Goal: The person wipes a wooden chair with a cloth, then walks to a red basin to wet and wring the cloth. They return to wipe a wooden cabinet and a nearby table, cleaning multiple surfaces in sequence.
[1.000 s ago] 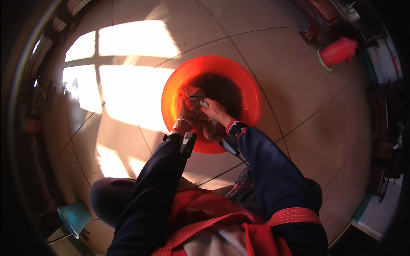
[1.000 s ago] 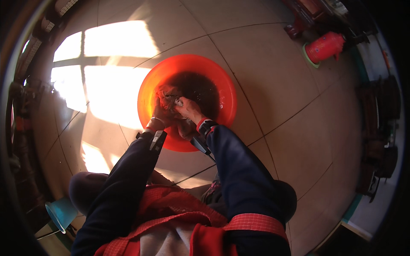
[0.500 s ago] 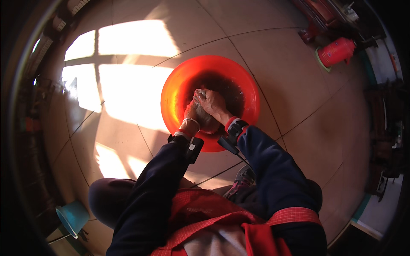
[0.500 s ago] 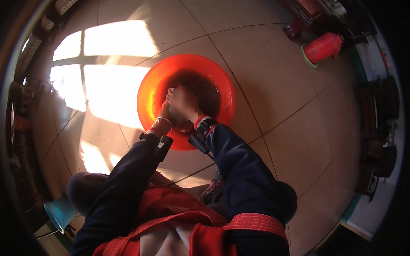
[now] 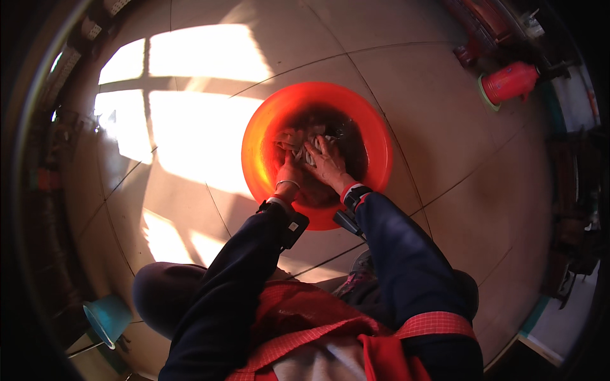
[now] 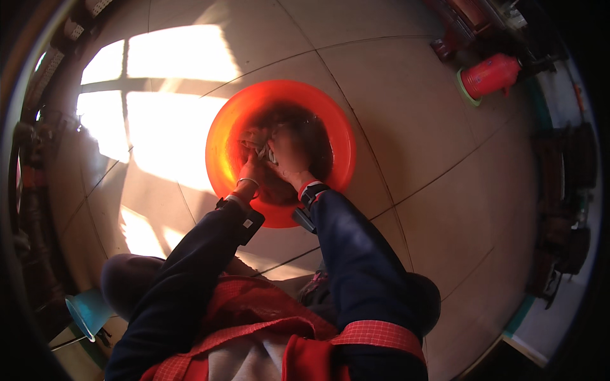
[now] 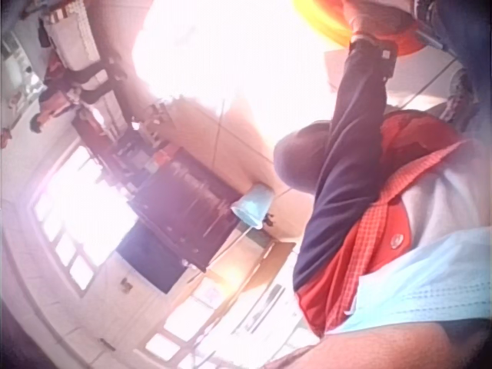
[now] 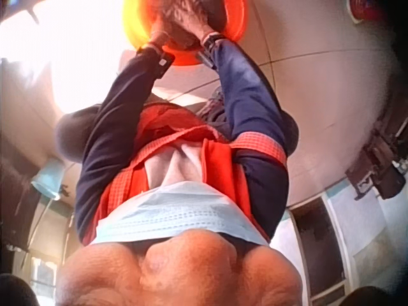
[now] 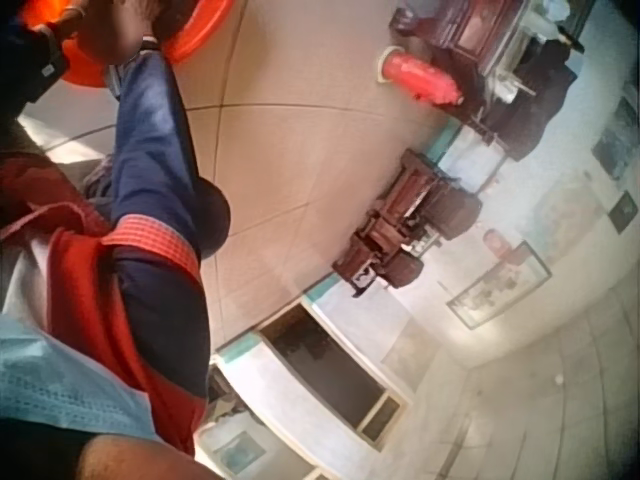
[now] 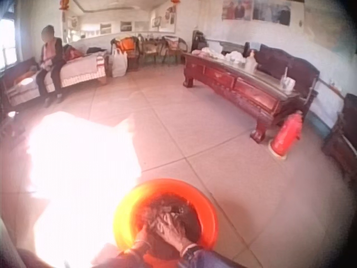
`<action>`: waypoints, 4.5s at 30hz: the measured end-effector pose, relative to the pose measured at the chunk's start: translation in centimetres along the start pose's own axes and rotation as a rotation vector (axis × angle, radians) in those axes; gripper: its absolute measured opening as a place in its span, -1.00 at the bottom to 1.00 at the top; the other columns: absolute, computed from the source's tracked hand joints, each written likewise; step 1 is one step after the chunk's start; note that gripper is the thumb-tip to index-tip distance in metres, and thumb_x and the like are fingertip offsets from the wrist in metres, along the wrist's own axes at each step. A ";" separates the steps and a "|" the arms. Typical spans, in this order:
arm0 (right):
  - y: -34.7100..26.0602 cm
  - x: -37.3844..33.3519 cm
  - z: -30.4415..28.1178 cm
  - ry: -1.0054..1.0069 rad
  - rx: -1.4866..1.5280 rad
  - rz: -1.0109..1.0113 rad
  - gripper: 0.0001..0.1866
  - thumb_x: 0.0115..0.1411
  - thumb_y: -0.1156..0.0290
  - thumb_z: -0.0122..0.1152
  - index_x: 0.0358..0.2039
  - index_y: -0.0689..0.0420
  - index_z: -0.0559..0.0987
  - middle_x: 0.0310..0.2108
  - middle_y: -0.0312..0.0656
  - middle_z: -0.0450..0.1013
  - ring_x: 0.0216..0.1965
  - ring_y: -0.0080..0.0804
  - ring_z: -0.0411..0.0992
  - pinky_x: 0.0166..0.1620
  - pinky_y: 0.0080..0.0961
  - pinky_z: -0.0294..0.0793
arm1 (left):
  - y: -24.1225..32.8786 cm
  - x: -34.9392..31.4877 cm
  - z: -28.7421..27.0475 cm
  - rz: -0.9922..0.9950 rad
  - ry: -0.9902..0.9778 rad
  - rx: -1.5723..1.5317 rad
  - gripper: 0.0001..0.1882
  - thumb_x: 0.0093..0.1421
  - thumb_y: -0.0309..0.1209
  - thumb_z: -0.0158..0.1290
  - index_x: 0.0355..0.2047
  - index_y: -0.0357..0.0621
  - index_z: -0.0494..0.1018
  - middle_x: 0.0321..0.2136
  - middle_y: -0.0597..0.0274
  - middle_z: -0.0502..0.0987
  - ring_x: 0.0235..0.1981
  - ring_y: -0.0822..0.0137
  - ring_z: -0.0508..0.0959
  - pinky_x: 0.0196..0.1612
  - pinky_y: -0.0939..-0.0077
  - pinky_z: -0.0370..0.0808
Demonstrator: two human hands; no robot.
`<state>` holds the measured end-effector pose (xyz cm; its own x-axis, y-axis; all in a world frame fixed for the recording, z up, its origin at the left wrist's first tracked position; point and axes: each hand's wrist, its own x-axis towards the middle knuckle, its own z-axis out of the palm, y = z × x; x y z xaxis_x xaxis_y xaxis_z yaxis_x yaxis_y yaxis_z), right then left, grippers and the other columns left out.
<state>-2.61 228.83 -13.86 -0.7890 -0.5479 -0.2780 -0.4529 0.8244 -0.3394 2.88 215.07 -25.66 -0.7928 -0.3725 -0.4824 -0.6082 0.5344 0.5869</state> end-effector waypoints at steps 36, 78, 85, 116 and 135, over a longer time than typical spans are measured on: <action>-3.0 6.4 -0.6 0.361 0.343 0.041 -0.77 0.11 0.25 0.09 -0.40 0.18 0.50 -0.47 0.01 0.49 -0.41 0.03 0.46 -0.37 -0.12 0.45 | 2.5 3.2 -1.7 -0.215 -0.550 -1.978 -0.65 0.26 -0.21 -0.12 -0.01 -0.09 0.35 -0.13 0.13 0.47 -0.14 0.25 0.48 -0.13 0.30 0.49; 0.9 5.6 -1.3 0.517 0.273 0.032 -0.68 0.10 0.08 0.13 -0.44 0.10 0.48 -0.36 -0.06 0.44 -0.28 -0.05 0.41 -0.27 -0.23 0.40 | 3.1 6.4 -0.9 0.348 -0.130 -0.686 -0.56 0.27 -0.11 -0.21 -0.12 -0.18 0.45 -0.12 0.20 0.50 -0.09 0.31 0.46 0.00 0.47 0.37; 2.9 4.0 2.9 0.336 -0.139 0.107 -0.29 0.03 0.08 0.19 0.21 -0.24 0.18 0.30 -0.11 -0.14 0.19 0.12 0.03 0.01 0.19 0.21 | 3.1 4.4 -4.7 0.782 -0.040 -0.328 -0.61 0.16 -0.16 -0.10 -0.12 -0.13 0.46 0.06 0.10 0.30 0.03 0.16 0.37 0.10 0.39 0.28; -4.2 5.9 -0.2 0.449 0.178 -0.136 -0.78 0.04 0.31 0.09 -0.47 0.21 0.57 -0.44 -0.05 0.50 -0.39 -0.08 0.47 -0.31 -0.27 0.46 | 4.1 1.6 -4.0 -0.006 -0.394 -1.699 -0.68 0.11 -0.12 -0.03 -0.38 -0.12 0.45 -0.41 0.05 0.54 -0.34 0.20 0.55 -0.22 0.33 0.47; 3.5 3.6 3.1 -0.236 -0.052 0.239 -0.52 0.15 0.15 -0.01 0.07 0.01 0.34 0.04 -0.04 0.34 0.08 0.06 0.26 0.12 0.14 0.10 | 3.2 0.6 -2.6 0.175 -0.066 0.304 -0.40 0.17 -0.16 -0.18 0.25 0.13 0.06 0.28 0.02 -0.13 0.30 -0.08 -0.19 0.30 0.05 -0.22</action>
<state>-5.78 229.30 -18.87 -0.7606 -0.3511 -0.5462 -0.2921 0.9363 -0.1951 0.40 214.55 -22.39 -0.8734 -0.2109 -0.4390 -0.4164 0.7910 0.4484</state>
